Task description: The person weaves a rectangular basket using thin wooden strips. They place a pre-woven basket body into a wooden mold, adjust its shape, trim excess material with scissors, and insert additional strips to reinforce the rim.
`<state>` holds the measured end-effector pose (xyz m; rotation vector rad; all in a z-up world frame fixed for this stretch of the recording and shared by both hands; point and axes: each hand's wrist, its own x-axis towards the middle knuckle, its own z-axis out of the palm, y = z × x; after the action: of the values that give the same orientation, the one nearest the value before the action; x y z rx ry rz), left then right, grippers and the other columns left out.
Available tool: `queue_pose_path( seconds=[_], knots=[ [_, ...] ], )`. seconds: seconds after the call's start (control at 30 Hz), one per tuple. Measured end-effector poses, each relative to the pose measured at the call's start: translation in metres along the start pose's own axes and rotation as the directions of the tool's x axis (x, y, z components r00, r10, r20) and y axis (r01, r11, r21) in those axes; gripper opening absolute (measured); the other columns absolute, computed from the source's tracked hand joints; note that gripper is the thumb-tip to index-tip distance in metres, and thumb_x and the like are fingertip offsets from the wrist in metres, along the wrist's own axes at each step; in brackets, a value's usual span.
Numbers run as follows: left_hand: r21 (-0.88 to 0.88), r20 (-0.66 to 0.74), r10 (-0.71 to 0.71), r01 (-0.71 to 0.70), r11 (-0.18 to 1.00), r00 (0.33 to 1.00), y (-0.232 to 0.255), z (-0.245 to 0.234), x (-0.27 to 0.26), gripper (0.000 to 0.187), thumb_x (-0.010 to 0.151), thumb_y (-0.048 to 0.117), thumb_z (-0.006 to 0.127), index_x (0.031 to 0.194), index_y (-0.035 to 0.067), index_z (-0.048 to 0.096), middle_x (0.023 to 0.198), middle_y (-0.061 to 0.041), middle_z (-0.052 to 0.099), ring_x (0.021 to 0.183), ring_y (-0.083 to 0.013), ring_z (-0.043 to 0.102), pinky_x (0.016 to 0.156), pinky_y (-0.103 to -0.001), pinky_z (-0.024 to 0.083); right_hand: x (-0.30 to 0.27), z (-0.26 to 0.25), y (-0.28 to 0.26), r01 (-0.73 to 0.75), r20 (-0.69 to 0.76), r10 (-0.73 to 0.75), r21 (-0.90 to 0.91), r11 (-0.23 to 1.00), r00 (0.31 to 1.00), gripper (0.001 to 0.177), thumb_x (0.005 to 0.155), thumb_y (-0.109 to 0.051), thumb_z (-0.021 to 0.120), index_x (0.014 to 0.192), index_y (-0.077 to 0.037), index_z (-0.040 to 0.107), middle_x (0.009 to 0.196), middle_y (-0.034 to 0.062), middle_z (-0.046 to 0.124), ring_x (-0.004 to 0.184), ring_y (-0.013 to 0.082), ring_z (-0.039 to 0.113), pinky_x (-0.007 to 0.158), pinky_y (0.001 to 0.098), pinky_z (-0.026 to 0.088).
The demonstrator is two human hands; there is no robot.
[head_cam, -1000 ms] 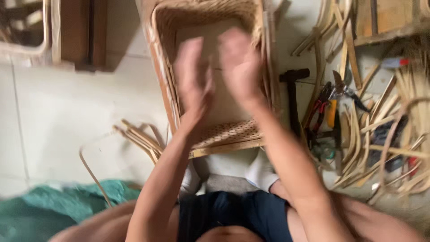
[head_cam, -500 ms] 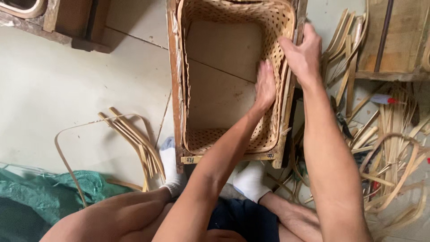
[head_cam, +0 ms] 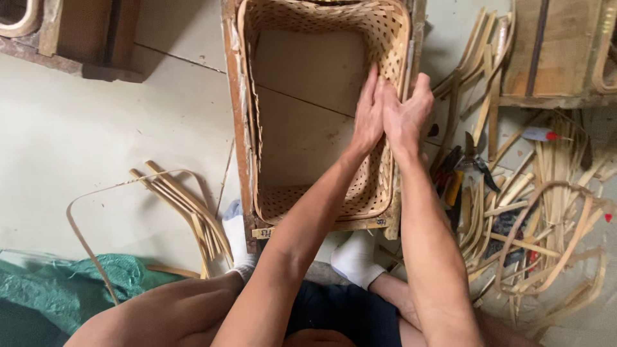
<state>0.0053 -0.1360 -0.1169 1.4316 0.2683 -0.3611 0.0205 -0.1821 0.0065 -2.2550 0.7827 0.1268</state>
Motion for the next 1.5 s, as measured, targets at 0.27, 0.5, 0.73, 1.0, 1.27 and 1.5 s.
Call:
queue_pose_path(
  seconds=[0.27,0.5,0.73,1.0,1.27,1.5],
  knots=[
    [-0.059,0.041,0.007,-0.005,0.998,0.999,0.002,0.005,-0.001,0.069,0.107,0.055,0.020,0.164,0.017,0.024,0.172,-0.014,0.022,0.158,-0.0339,0.021,0.125,-0.049,0.023,0.044,-0.003,0.014,0.432,0.003,-0.444,-0.243,0.869,0.896,0.061,0.094,-0.032,0.088,0.119,0.013,0.056,0.109,0.0332,0.065,0.099,0.0390,0.064,0.076,0.0542,0.058],
    [0.052,-0.029,-0.005,0.007,0.999,1.000,-0.035,0.026,0.016,0.073,0.110,0.059,0.016,0.166,0.013,0.017,0.175,-0.014,0.019,0.162,-0.0349,0.014,0.132,-0.050,0.010,0.032,-0.007,0.006,0.230,0.103,-0.232,0.029,0.973,0.967,0.069,0.095,-0.039,0.079,0.132,0.011,0.048,0.115,0.0216,0.073,0.104,0.0296,0.072,0.092,0.0451,0.057],
    [0.118,0.057,-0.090,0.083,0.990,0.994,-0.041,0.013,0.008,0.080,0.101,0.062,0.012,0.167,0.018,0.001,0.174,-0.010,0.003,0.158,-0.0367,0.001,0.126,-0.054,0.003,-0.033,0.000,0.023,-0.122,0.029,0.128,-0.158,0.980,0.991,0.051,0.102,-0.048,0.064,0.120,-0.001,0.060,0.073,0.0053,0.060,0.055,0.0186,0.050,0.050,0.0386,0.047],
    [0.044,0.144,-0.085,0.079,0.996,0.986,0.059,-0.059,-0.003,0.069,0.105,0.047,0.046,0.161,0.011,0.029,0.169,-0.016,0.026,0.156,-0.0360,0.028,0.125,-0.054,0.028,-0.035,-0.020,0.010,0.284,0.017,-0.303,-0.401,0.871,0.953,0.090,0.103,-0.049,0.081,0.139,0.024,0.042,0.132,0.0477,0.051,0.118,0.0566,0.054,0.087,0.0623,0.053],
    [0.938,-0.024,0.665,-0.213,0.273,0.746,0.164,-0.227,-0.067,0.105,0.093,0.044,0.084,0.156,-0.006,0.017,0.152,-0.037,0.042,0.141,-0.0483,0.042,0.110,-0.058,0.044,-0.092,0.110,-0.022,0.006,0.250,-0.244,0.687,0.727,0.937,0.060,0.108,-0.042,0.050,0.152,-0.003,0.039,0.161,0.0231,0.037,0.150,0.0350,0.039,0.119,0.0469,0.039],
    [0.789,-0.299,0.094,0.191,0.584,0.950,0.144,-0.230,-0.070,0.066,0.094,0.016,0.060,0.149,-0.003,0.029,0.123,-0.029,0.066,0.096,-0.0450,0.073,0.084,-0.052,0.065,-0.121,0.278,-0.028,-0.639,0.547,-0.485,0.768,-0.032,0.682,0.058,0.112,-0.045,0.043,0.151,-0.003,0.046,0.145,0.0168,0.055,0.129,0.0268,0.057,0.107,0.0394,0.051]
  ],
)
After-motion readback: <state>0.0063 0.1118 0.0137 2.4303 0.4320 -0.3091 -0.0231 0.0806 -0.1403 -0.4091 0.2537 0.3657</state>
